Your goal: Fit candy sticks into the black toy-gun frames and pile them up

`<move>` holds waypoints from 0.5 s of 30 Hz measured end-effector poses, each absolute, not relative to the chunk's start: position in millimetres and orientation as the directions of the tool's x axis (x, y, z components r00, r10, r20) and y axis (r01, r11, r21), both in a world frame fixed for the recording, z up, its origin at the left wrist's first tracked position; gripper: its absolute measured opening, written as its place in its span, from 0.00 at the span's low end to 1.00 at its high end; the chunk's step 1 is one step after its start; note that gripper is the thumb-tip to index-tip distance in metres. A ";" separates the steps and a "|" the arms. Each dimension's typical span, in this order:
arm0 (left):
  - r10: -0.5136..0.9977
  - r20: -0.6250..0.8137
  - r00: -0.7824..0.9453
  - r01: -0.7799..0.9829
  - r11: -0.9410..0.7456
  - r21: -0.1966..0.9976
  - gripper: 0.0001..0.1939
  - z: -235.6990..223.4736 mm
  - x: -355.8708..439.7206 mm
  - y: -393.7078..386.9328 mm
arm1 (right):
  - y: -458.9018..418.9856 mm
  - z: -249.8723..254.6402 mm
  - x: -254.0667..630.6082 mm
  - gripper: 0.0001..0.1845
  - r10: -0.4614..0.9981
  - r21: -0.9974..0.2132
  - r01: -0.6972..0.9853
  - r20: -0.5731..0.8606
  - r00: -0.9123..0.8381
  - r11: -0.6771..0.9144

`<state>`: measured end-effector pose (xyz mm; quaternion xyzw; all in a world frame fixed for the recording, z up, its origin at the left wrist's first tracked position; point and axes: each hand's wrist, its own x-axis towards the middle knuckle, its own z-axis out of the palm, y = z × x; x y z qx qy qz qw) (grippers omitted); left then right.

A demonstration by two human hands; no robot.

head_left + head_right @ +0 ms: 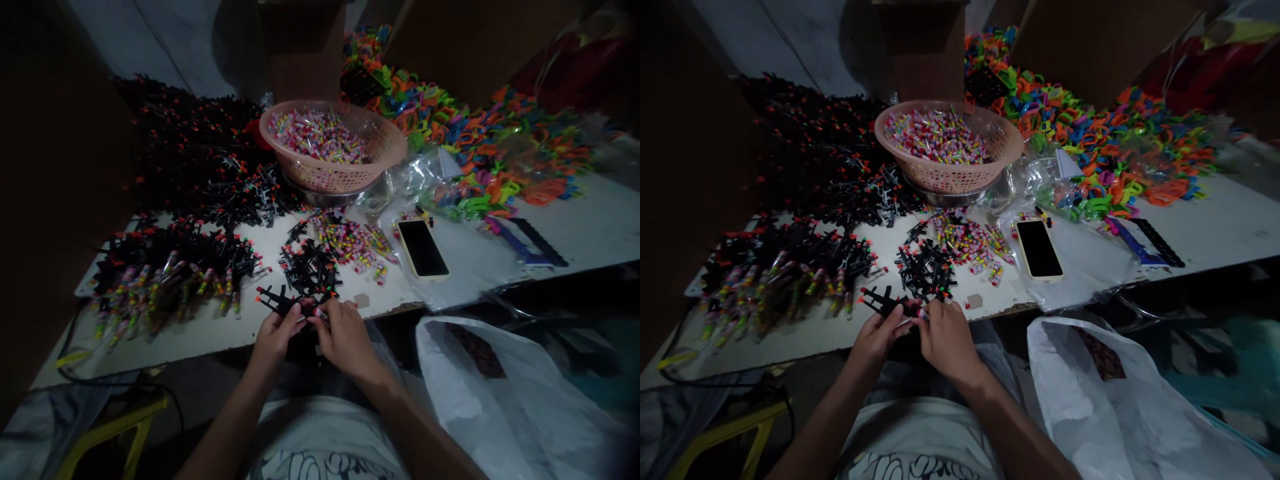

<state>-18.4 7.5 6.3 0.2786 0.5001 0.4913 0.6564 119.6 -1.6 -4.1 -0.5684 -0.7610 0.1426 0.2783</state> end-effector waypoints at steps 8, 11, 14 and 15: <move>0.932 -0.337 -0.134 -0.278 0.291 0.915 0.29 7.4 -40.5 22.3 | 21.7 -8.5 144.1 0.17 0.960 -0.637 0.719 0.212 -0.183 0.278; 0.948 -0.131 -0.290 0.012 0.140 0.990 0.32 26.5 -85.3 39.2 | 42.9 -14.2 173.7 0.20 0.975 -0.481 0.868 0.222 -0.014 0.122; 0.911 0.136 -0.389 0.558 0.116 0.822 0.27 58.0 -136.5 56.8 | 60.5 -22.3 198.1 0.15 0.980 -0.276 0.961 0.180 0.079 -0.026; 0.894 0.205 -0.399 0.704 0.155 0.693 0.24 69.1 -151.7 62.3 | 64.4 -24.6 202.5 0.14 0.984 -0.238 0.970 0.160 0.082 -0.043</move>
